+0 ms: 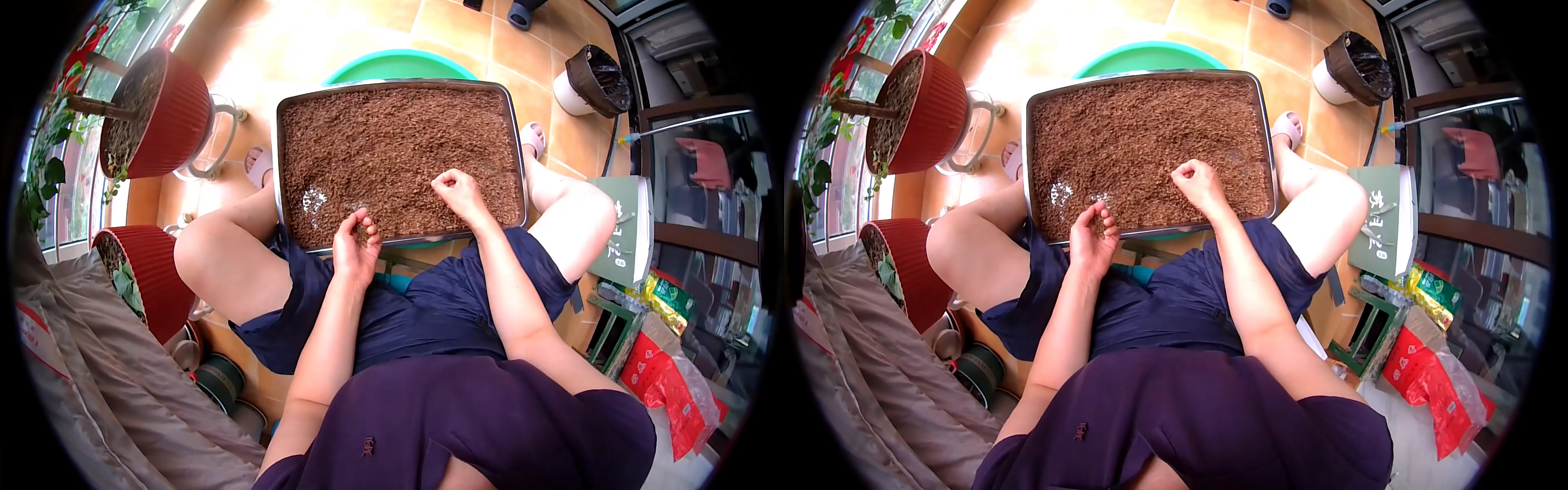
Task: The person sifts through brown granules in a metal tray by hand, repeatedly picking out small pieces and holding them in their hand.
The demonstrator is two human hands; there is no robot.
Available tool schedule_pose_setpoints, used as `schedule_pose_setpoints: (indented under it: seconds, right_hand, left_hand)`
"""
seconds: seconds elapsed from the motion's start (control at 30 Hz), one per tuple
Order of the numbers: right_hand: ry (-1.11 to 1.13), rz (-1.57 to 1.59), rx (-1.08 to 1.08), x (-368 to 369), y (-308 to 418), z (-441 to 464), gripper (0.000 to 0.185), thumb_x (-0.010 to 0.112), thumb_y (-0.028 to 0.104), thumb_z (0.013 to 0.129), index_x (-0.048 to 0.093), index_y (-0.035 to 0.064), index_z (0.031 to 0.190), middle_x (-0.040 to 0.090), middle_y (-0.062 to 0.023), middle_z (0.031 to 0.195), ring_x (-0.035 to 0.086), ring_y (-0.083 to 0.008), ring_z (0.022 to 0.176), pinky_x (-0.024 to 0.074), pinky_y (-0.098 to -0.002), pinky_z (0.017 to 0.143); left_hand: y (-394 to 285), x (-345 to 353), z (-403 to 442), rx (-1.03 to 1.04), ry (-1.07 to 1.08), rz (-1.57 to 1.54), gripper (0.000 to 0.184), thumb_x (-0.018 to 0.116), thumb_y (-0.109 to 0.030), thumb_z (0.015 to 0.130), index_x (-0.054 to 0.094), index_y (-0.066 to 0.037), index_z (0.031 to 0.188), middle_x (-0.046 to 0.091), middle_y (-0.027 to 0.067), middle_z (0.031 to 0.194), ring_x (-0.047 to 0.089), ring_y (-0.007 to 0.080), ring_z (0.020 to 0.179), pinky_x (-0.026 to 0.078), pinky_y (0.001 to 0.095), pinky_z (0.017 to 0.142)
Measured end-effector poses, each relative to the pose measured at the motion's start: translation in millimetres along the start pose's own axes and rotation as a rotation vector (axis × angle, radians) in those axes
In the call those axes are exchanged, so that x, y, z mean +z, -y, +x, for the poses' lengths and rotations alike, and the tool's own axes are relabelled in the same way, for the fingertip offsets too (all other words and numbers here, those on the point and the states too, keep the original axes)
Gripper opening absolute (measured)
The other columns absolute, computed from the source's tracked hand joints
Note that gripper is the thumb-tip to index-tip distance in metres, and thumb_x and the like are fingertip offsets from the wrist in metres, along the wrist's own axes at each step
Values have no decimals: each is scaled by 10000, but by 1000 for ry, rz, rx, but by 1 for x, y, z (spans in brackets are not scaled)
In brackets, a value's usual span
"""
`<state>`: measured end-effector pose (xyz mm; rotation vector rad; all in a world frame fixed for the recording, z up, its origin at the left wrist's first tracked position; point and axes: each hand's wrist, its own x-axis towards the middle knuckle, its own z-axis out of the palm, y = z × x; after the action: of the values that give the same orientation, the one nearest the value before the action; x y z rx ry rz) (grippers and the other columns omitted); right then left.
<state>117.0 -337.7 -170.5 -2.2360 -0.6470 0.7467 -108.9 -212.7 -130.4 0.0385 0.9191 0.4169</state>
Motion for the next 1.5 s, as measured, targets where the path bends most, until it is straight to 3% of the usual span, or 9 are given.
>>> schedule_pose_setpoints:
  seconds: [0.13, 0.23, 0.43, 0.67, 0.9, 1.2, 1.3, 1.37, 1.5]
  right_hand:
    - [268, 654, 165, -28, 40, -18, 198, 691, 261, 935, 662, 71, 981, 649, 24, 801, 622, -53, 716, 492, -200, 602]
    - [352, 797, 176, -29, 59, -27, 166, 690, 230, 939, 657, 77, 994, 636, 21, 778, 604, -55, 686, 483, -197, 611]
    - [505, 702, 93, -6, 67, -36, 145, 695, 210, 930, 648, 79, 971, 620, 25, 764, 571, -44, 667, 468, -202, 606]
    - [364, 344, -201, 9, 79, -45, 136, 721, 138, 825, 662, 19, 853, 625, 7, 763, 573, -71, 693, 491, -251, 636]
    - [437, 402, -134, 10, 74, -45, 139, 709, 138, 795, 642, 21, 826, 626, -21, 763, 581, -94, 706, 493, -276, 635]
    - [385, 274, -191, 11, 71, -47, 145, 710, 137, 781, 621, 26, 809, 618, -24, 761, 584, -109, 699, 486, -290, 617]
    - [439, 399, -100, 10, 68, -47, 120, 693, 136, 810, 618, 43, 824, 616, -7, 765, 584, -96, 700, 482, -274, 612]
    - [527, 573, 61, 5, 73, -48, 93, 673, 136, 836, 618, 62, 842, 612, 6, 768, 583, -85, 701, 484, -259, 618]
    - [584, 781, 68, 0, 69, -47, 91, 665, 165, 887, 620, 86, 878, 602, 22, 760, 576, -70, 694, 494, -244, 644]
  left_hand:
    - [4, 6, -2, -38, 82, 95, 204, 560, -214, 1004, 608, -39, 1097, 563, 12, 855, 513, 104, 718, 412, 228, 575]
    - [6, 20, -10, 61, 163, 377, 253, 594, -210, 995, 626, -30, 1169, 566, -7, 852, 499, 76, 700, 386, 202, 566]
    - [15, 31, -14, 114, 155, 573, 240, 684, -229, 961, 681, -50, 1121, 629, -33, 853, 507, 18, 678, 346, 174, 539]
    - [17, 23, -9, 142, 65, 664, 195, 710, -271, 946, 632, -92, 946, 568, -49, 769, 442, 25, 605, 323, 183, 533]
    - [19, 12, -1, 100, 139, 590, 184, 711, -267, 944, 641, -105, 891, 592, -50, 746, 456, 8, 602, 336, 180, 525]
    - [33, 1, 14, 646, 90, 1163, 222, 681, -276, 971, 649, -56, 966, 583, -39, 760, 462, 26, 674, 379, 212, 598]
    - [31, 9, 5, 306, 120, 843, 224, 681, -287, 970, 610, -74, 957, 524, -68, 731, 389, 11, 568, 295, 199, 502]
    - [28, 17, -2, 232, 125, 773, 224, 671, -293, 976, 608, -79, 947, 499, -75, 718, 373, 12, 559, 286, 201, 498]
    - [16, 19, -2, 159, 104, 568, 232, 649, -310, 988, 601, -91, 927, 438, -81, 684, 333, 22, 536, 265, 206, 483]
